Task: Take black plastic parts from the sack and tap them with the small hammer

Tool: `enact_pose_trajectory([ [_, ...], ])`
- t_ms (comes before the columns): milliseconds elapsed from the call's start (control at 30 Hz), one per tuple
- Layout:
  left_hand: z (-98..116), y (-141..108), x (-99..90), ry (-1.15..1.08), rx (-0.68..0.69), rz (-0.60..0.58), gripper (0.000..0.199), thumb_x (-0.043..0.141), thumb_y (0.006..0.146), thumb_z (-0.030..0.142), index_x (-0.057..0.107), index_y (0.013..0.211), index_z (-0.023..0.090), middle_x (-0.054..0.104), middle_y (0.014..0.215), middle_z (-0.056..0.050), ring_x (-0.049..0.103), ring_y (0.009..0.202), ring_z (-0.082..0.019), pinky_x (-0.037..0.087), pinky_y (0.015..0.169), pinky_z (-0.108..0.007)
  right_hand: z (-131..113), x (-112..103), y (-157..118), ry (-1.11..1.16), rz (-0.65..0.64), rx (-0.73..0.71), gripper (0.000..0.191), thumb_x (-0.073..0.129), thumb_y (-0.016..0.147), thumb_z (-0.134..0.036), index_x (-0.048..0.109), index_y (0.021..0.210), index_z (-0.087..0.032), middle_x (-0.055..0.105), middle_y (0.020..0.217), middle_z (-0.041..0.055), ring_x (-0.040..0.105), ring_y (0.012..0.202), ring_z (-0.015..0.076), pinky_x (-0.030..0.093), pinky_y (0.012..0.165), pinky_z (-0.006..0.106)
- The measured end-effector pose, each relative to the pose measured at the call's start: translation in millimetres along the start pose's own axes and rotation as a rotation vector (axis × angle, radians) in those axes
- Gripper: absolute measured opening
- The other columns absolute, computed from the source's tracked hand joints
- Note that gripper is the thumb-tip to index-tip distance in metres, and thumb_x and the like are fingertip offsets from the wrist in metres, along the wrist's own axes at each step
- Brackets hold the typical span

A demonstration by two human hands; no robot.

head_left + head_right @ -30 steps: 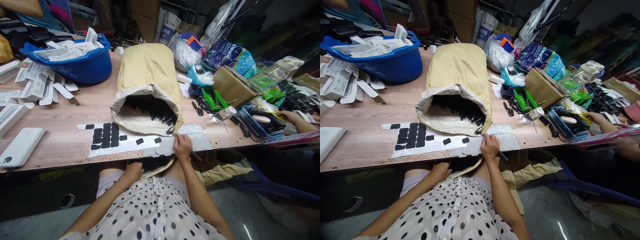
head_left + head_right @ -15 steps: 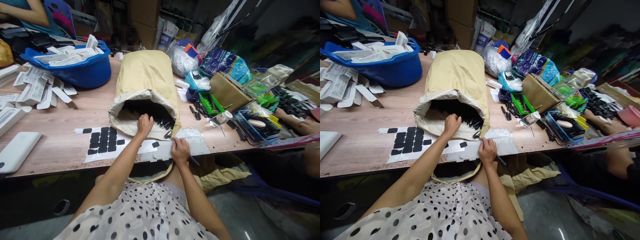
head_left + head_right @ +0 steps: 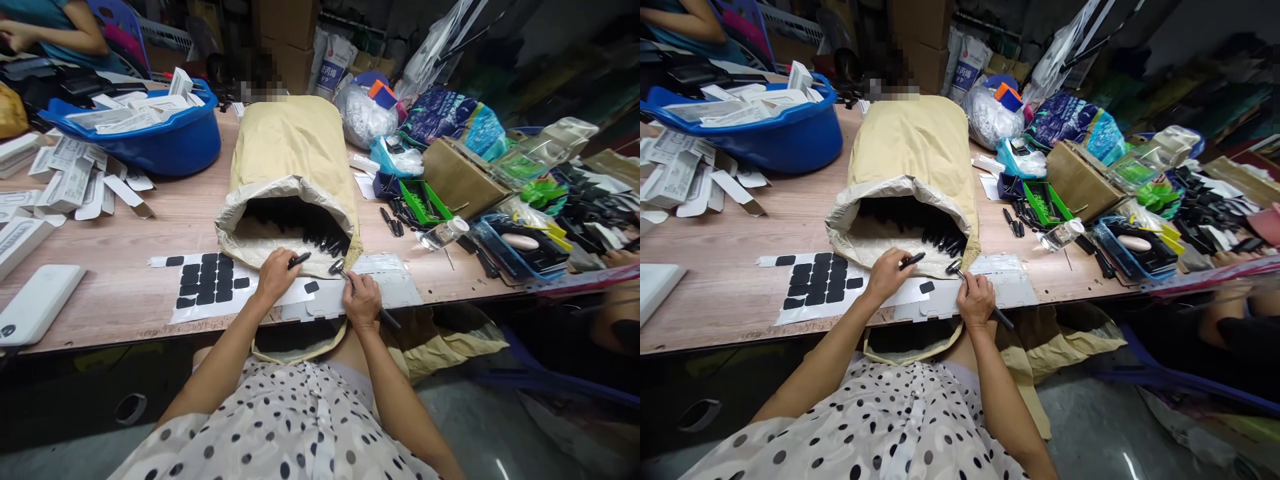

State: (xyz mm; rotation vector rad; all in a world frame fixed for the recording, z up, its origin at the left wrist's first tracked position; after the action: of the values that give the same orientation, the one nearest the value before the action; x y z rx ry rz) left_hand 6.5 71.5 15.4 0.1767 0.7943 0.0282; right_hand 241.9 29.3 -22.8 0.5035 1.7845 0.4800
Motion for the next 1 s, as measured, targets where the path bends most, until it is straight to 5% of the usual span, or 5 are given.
enact_pose_trajectory([
  [200, -17.6, -51.9, 1.0, -0.092, 0.037, -0.09, 0.01, 0.068, 0.083, 0.02, 0.071, 0.092, 0.023, 0.066, 0.087, -0.002, 0.062, 0.087, -0.02, 0.051, 0.078, -0.032, 3.7, -3.3, 4.7, 0.038, -0.042, 0.0, 0.026, 0.05, 0.094, -0.025, 0.075, 0.102, -0.023, 0.061, 0.083, 0.007, 0.049, 0.078, 0.021, 0.036, 0.071, 0.032],
  [433, -22.6, -48.1, 5.8, -0.122, 0.029, -0.091, 0.011, 0.07, 0.08, 0.021, 0.072, 0.09, 0.024, 0.064, 0.086, -0.001, 0.061, 0.087, -0.02, 0.051, 0.082, -0.033, -34.5, -28.6, -4.0, 0.312, -0.054, -0.049, 0.031, 0.045, 0.099, -0.025, 0.07, 0.117, -0.022, 0.066, 0.095, 0.0084, 0.061, 0.09, 0.0195, 0.048, 0.08, 0.03],
  [633, -18.9, -47.7, 5.1, -0.135, -0.018, -0.09, 0.009, 0.071, 0.079, 0.021, 0.073, 0.087, 0.025, 0.063, 0.084, 0.0, 0.062, 0.087, -0.019, 0.051, 0.082, -0.032, -79.3, -37.1, -16.9, 0.492, -0.242, -0.146, 0.034, 0.042, 0.101, -0.024, 0.069, 0.122, -0.024, 0.067, 0.091, 0.0049, 0.065, 0.084, 0.0149, 0.052, 0.076, 0.025],
  [1000, -15.5, -47.0, 5.5, -0.129, -0.014, -0.068, 0.008, 0.071, 0.08, 0.02, 0.074, 0.085, 0.025, 0.063, 0.081, 0.0, 0.061, 0.084, -0.018, 0.05, 0.08, -0.031, -86.8, -36.5, -22.0, 0.422, -0.214, -0.157, 0.035, 0.044, 0.1, -0.022, 0.074, 0.118, -0.025, 0.061, 0.081, 0.0028, 0.061, 0.074, 0.013, 0.049, 0.067, 0.021],
])
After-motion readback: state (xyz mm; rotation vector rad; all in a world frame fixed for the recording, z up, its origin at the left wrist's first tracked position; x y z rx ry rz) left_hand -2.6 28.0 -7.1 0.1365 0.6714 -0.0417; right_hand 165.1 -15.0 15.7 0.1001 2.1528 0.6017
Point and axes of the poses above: each hand's wrist, its own y-axis towards the middle knuckle, its own x-axis out of the palm, z = x × y, the point moved 3 cm from there along y, towards the middle knuckle
